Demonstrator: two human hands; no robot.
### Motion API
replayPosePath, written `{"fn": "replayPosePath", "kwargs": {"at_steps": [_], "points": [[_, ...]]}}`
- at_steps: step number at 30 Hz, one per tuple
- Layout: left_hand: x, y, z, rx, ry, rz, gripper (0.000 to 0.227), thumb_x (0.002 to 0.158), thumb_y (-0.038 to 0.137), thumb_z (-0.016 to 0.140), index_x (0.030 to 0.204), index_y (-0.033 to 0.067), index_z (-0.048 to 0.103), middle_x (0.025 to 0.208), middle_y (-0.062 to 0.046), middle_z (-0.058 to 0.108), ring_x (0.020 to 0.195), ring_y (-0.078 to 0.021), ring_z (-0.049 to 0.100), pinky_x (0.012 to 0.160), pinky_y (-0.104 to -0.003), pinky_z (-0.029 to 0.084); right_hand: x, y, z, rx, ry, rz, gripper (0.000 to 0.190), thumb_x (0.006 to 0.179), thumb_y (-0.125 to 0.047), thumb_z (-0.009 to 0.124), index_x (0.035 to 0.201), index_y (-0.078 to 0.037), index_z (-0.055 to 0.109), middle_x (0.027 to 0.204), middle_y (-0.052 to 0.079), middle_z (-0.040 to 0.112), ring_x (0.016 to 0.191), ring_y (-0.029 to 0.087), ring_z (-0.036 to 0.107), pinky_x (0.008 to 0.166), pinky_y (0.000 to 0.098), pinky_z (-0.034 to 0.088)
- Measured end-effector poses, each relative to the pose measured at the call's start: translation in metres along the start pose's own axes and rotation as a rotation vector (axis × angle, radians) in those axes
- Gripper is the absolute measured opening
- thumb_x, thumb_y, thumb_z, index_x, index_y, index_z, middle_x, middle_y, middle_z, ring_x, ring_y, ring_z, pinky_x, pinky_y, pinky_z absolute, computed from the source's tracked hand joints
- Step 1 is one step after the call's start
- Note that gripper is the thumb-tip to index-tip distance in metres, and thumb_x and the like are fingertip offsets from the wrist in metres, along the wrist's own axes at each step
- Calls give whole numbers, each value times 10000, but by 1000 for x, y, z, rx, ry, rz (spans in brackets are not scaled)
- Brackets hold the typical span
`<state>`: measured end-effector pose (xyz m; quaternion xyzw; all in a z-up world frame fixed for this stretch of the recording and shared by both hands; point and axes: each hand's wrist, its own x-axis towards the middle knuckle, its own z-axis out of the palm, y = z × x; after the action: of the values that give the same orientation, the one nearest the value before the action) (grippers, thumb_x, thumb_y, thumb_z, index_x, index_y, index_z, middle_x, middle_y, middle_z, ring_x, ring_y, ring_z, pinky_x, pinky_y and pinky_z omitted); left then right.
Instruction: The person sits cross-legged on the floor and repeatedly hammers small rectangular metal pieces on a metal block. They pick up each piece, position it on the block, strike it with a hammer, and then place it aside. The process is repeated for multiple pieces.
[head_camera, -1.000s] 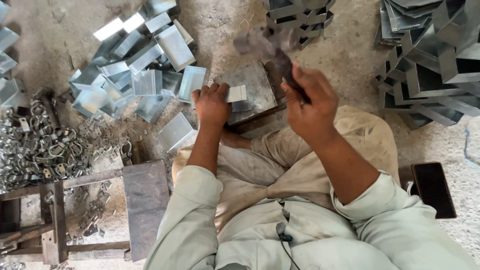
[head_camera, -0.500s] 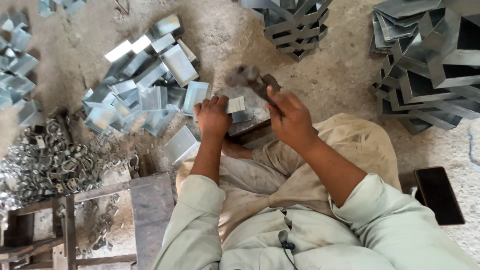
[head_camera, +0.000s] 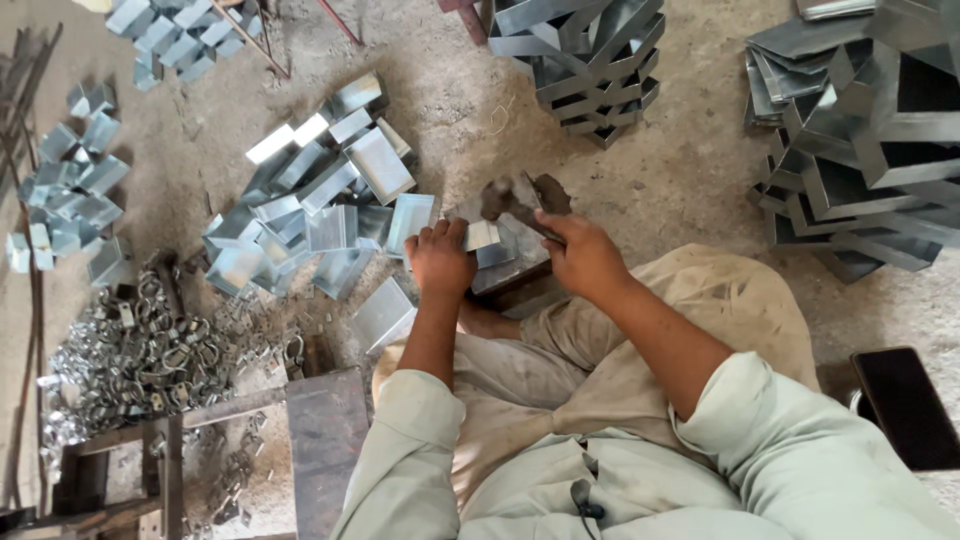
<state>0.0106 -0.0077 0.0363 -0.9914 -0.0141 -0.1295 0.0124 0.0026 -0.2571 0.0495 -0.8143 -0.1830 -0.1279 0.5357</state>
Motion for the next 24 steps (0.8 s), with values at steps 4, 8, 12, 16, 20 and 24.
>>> {"fn": "replayPosePath", "kwargs": {"at_steps": [4,8,12,16,20,24], "points": [[4,-10,9,6,-69,2,386,830,109,632,1196,222,676,1134,-21,696,1090,-273,634,959,-499,409,-3,38,3,-84,-47,133,450,860,-71,706,1309,-56,678,1168,243,697,1040,437,668,905,458,529],[10,-20,23,-16,-43,-88,345,988,184,568,1306,265,674,1176,-6,711,1135,-246,642,1044,-477,415,-9,67,7,-147,-131,312,454,867,-86,690,1321,-69,670,1193,251,685,1070,432,660,907,456,527],[17,-15,32,-116,-225,-178,680,915,564,590,1480,203,479,1426,-79,565,1360,-304,478,1131,-631,244,-2,76,13,-173,-149,318,451,857,-105,697,1306,-72,679,1159,245,702,1063,430,666,918,447,526],[-7,-10,46,-202,-295,-69,1028,859,769,563,1619,154,244,1654,-173,268,1535,-423,172,1105,-800,14,-3,85,10,-165,-160,238,422,841,-132,726,1252,-41,691,1082,257,717,1025,432,680,896,449,537],[-22,-13,43,-195,-341,-28,1268,701,871,642,1634,137,197,1683,-202,182,1558,-447,95,1145,-786,-18,-1,87,5,-175,-203,349,403,831,-121,696,1228,-54,713,1018,258,721,983,426,694,856,451,546],[-26,-9,37,-158,-314,7,1360,601,834,760,1617,136,186,1657,-202,216,1514,-450,163,1112,-790,8,0,98,6,-213,-196,324,367,833,-135,712,1186,-40,729,999,248,729,948,404,705,830,437,549]]}}
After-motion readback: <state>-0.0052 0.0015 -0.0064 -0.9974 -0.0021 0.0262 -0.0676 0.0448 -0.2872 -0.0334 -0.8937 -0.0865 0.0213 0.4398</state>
